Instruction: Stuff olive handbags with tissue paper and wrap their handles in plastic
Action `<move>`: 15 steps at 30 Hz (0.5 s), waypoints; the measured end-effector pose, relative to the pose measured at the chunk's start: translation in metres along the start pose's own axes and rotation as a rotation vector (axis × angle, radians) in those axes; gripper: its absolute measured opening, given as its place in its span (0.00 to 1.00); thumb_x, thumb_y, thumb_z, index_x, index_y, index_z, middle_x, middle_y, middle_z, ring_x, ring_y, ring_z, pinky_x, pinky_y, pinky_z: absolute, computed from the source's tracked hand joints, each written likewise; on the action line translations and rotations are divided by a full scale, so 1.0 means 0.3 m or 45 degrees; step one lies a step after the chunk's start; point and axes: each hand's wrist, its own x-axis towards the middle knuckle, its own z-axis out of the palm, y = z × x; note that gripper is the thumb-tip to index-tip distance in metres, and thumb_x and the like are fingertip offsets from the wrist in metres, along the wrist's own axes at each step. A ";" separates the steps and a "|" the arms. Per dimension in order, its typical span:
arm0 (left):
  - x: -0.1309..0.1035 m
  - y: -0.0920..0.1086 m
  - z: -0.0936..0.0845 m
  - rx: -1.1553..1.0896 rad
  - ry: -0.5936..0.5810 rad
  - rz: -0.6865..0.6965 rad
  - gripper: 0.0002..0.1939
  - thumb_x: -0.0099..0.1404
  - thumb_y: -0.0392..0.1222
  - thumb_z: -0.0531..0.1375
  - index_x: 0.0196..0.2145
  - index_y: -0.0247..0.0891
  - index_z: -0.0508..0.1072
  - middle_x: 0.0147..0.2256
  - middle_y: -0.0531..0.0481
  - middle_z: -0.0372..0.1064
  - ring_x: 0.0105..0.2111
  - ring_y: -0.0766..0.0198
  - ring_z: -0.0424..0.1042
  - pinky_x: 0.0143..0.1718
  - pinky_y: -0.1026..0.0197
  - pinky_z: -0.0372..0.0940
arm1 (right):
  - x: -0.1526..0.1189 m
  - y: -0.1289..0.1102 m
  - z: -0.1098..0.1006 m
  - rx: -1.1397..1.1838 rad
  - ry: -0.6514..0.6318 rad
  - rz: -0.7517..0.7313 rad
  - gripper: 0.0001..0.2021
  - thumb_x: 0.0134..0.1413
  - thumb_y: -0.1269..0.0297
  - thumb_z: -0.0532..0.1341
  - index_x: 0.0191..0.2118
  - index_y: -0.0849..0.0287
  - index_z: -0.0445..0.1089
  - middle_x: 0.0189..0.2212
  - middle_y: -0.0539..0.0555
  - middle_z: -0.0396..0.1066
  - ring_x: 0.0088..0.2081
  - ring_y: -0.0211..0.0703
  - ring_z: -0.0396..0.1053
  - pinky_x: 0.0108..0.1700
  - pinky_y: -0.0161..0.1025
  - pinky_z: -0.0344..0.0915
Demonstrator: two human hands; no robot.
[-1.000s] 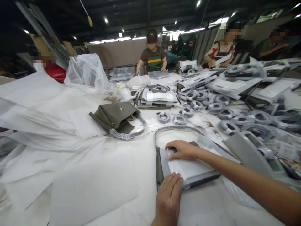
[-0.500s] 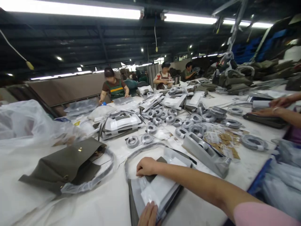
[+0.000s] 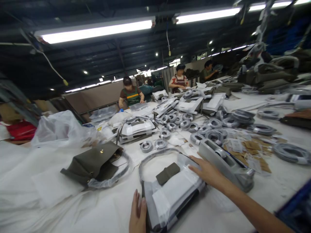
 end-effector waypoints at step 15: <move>-0.038 0.224 -0.055 -0.676 0.136 0.010 0.38 0.63 0.71 0.52 0.59 0.42 0.71 0.54 0.42 0.72 0.55 0.46 0.71 0.53 0.50 0.70 | 0.026 -0.115 -0.046 0.605 0.188 -0.191 0.37 0.60 0.39 0.53 0.69 0.55 0.56 0.69 0.55 0.52 0.71 0.55 0.46 0.71 0.56 0.43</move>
